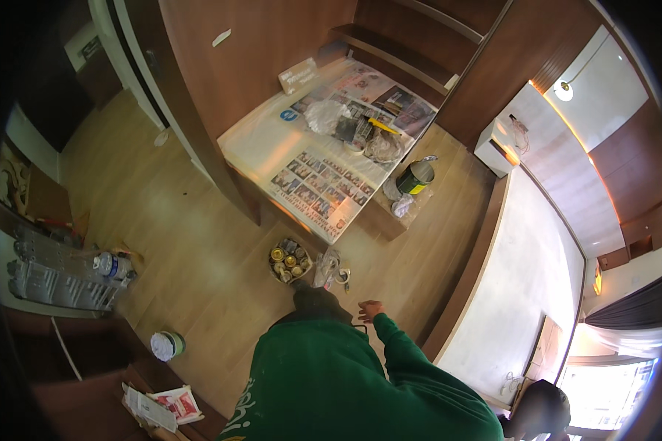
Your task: The person wipes the interior shelves and door of a wooden cabinet with a cloth, then uses a small brush to apply a substance to the edges of the shelves. The person handles a cloth, a small brush, and a container of the substance.
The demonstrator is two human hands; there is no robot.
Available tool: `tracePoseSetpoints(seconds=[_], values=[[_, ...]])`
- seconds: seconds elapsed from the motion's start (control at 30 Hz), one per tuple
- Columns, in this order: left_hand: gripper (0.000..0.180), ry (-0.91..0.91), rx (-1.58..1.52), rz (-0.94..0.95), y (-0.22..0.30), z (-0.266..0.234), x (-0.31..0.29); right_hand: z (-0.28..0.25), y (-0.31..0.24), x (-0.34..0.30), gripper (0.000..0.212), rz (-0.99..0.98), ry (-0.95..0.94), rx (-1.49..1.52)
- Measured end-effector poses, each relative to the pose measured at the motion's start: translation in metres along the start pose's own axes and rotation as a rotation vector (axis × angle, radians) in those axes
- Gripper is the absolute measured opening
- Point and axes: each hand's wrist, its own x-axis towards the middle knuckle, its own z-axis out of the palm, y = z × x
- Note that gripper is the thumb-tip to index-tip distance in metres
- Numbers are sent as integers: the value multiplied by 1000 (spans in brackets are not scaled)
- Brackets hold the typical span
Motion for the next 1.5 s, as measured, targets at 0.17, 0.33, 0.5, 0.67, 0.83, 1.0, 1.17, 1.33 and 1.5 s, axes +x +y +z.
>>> tracePoseSetpoints(seconds=[0.17, 0.33, 0.5, 0.67, 0.83, 1.0, 1.17, 1.33, 1.5], values=[[33, 156, -128, 0, 41, 17, -20, 2, -27, 7, 40, -176, 17, -143], [28, 184, 74, 198, 106, 54, -21, -20, -31, 4, 43, -55, 34, -172], [27, -56, 705, 654, 114, 92, 27, -46, -24, -3, 42, -16, 97, -243], [36, -30, 1549, 851, 67, 161, 54, -75, -29, -6, 41, -14, 104, -159], [37, -258, 1013, 393, 109, 242, 23, -123, -26, 1, 43, -145, 154, -58], [38, -416, 891, 291, 160, 332, -37, -196, -1, 38, 38, -8, 113, -178], [39, -476, 805, 206, 168, 426, -104, -299, 27, 100, 36, 212, 145, 146], [41, -444, 783, 262, 178, 521, -171, -405, 49, 160, 38, -57, 136, -947], [24, -503, 395, 915, 253, 656, -242, -515, 32, 195, 48, -114, 290, -1193]])
